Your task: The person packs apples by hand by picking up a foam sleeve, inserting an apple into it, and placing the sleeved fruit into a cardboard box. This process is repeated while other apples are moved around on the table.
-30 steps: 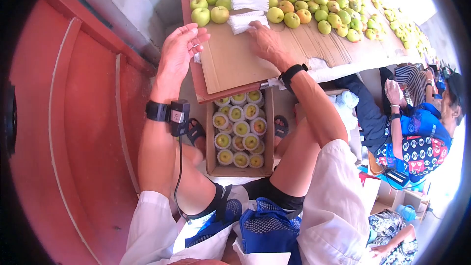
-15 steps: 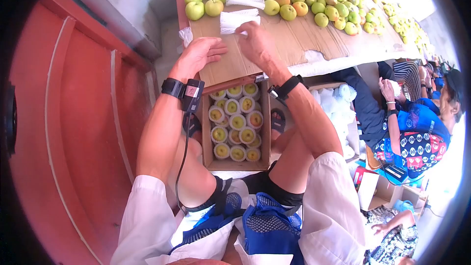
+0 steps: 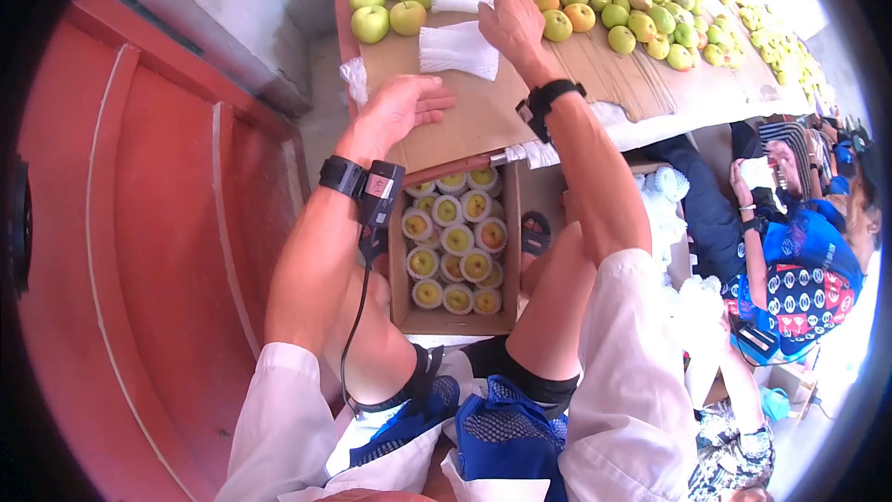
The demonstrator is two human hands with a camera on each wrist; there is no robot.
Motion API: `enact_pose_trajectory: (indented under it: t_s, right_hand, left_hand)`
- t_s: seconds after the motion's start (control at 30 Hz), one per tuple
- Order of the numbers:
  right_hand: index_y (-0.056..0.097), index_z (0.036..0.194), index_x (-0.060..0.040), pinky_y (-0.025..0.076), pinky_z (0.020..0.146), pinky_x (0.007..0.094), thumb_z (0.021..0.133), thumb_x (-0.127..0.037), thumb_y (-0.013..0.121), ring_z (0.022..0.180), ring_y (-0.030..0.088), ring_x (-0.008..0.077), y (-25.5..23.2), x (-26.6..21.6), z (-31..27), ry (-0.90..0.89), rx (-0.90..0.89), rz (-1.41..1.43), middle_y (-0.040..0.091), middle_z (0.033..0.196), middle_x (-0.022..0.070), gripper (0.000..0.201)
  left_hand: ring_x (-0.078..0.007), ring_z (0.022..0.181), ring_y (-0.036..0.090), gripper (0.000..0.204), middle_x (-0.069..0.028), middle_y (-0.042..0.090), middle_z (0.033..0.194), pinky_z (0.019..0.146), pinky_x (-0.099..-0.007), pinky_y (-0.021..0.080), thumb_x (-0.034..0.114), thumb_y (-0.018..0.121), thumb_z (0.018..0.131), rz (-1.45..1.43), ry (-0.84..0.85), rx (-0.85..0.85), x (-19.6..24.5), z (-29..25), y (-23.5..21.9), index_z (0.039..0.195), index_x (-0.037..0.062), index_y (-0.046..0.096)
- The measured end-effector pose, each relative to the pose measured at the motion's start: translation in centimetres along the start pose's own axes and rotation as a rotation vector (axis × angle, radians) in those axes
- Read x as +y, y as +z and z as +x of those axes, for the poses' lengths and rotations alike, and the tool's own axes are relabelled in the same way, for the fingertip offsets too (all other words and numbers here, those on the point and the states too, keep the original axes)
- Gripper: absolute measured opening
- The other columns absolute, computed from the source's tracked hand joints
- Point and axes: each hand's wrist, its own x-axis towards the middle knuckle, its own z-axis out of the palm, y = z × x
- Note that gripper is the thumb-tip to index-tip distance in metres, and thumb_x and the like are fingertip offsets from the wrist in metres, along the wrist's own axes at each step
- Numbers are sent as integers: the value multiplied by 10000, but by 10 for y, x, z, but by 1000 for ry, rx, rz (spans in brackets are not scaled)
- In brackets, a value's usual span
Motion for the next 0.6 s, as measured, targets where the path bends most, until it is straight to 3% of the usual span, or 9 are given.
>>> enact_pose_trajectory:
  t_s: [0.27, 0.3, 0.4, 0.43, 0.53, 0.6]
  right_hand:
    - [526, 1411, -132, 454, 1042, 463, 820, -145, 547, 1298, 525, 319, 62, 15, 68, -150, -230, -75, 586, 1374, 137, 591]
    - [529, 1420, -138, 462, 1024, 473, 815, -134, 544, 1283, 537, 326, 70, 18, 67, -122, -331, -140, 581, 1377, 143, 606]
    - [568, 1385, -142, 473, 996, 485, 814, -127, 544, 1267, 547, 335, 54, 4, 46, -106, -507, -161, 602, 1342, 143, 571]
    - [616, 1320, -143, 489, 959, 488, 819, -130, 553, 1222, 580, 334, 39, -8, 40, -64, -595, -117, 646, 1261, 143, 505]
    - [579, 1363, -121, 493, 947, 474, 817, -187, 609, 1151, 602, 372, 53, 2, 22, -222, -435, -95, 652, 1210, 176, 551]
    - [584, 1357, -109, 515, 929, 456, 833, -223, 641, 1101, 633, 379, 52, 1, 21, -163, -477, -34, 660, 1224, 181, 540]
  left_hand:
    - [-313, 1063, 675, 322, -219, 648, 1205, 832, -377, 540, 160, 603, 969, 16, -43, -18, -3, 8, 8, 1205, -55, 565]
    - [-313, 1063, 676, 318, -221, 648, 1204, 826, -375, 541, 163, 595, 974, 8, -48, -17, -3, 10, 10, 1205, -55, 565]
    - [-313, 1070, 676, 320, -220, 646, 1213, 813, -368, 542, 174, 573, 989, -33, -52, -21, -6, 10, 12, 1214, -53, 561]
    - [-312, 1077, 675, 328, -216, 644, 1224, 813, -365, 542, 180, 570, 993, -51, -38, -25, -7, 11, 11, 1225, -51, 559]
    - [-293, 1084, 677, 337, -187, 653, 1238, 805, -355, 541, 191, 556, 1002, -78, 52, -25, -8, 11, 8, 1253, -34, 562]
    - [-273, 1074, 684, 341, -162, 667, 1232, 789, -344, 539, 200, 547, 1007, -34, 83, 24, -9, 9, 8, 1267, -19, 568]
